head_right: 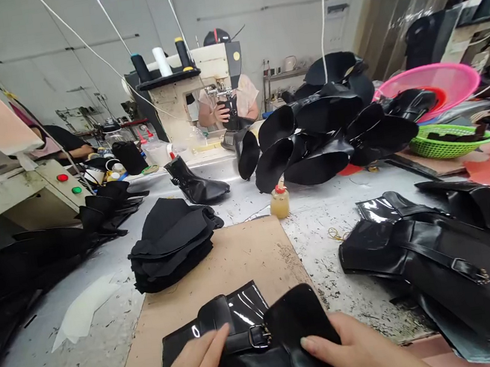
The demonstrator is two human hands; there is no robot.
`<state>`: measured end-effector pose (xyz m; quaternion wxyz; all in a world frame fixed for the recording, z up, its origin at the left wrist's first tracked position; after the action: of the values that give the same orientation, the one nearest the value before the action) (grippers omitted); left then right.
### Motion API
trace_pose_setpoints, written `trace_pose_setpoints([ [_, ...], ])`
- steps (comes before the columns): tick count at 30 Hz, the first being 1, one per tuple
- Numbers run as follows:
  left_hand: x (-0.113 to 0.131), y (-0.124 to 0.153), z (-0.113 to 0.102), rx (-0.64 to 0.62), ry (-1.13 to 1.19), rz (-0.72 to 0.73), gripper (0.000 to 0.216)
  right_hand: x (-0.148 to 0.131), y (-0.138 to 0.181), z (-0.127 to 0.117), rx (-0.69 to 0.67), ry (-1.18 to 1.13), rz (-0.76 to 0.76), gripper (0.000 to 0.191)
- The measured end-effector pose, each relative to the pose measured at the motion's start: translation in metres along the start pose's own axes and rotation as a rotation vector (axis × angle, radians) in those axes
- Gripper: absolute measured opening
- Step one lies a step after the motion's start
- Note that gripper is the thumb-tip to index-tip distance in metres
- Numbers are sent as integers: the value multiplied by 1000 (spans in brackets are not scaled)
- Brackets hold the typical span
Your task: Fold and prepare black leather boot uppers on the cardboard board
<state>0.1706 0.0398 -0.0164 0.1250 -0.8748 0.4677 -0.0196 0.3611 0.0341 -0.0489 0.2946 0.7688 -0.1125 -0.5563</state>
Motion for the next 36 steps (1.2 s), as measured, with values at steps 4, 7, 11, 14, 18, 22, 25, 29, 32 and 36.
trace_pose_setpoints([
  [4, -7, -54, 18, -114, 169, 66, 34, -16, -31, -10, 87, -4, -62, 45],
  [7, -11, -62, 41, -221, 320, 60, 34, -19, -57, -19, 176, 47, -99, 39],
  [11, -16, -53, 57, -288, 429, 48, 40, -17, -84, -17, 216, 127, -106, 36],
  [14, -21, -51, 61, -291, 509, 53, 51, -8, -94, -15, 223, 148, -46, 34],
  [18, -28, -55, 58, -196, 577, 68, 62, -1, -94, -16, 240, 155, 50, 36],
  [22, -34, -57, 58, -148, 606, 70, 57, 0, -94, -18, 268, 182, 99, 33],
  [25, -33, -57, 58, -144, 610, 97, 54, 1, -96, -19, 283, 182, 87, 32],
  [29, -33, -59, 56, -136, 594, 112, 46, 2, -98, -20, 312, 196, 55, 31],
  [32, -33, -60, 57, -155, 592, 127, 48, 3, -98, -20, 323, 211, 55, 30],
  [36, -35, -63, 61, -207, 587, 118, 49, -1, -97, -19, 313, 235, 47, 29],
])
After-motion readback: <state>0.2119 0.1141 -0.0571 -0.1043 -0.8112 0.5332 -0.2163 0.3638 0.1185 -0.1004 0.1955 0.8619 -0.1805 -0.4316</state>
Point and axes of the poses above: each hand's wrist, its own y-axis away from the middle knuckle, its own z-axis out of the palm, x = y × z, the point moved 10 cm from there along -y, towards the middle knuckle, and after that the axes turned 8 degrees about z, right-handed, at the moved point
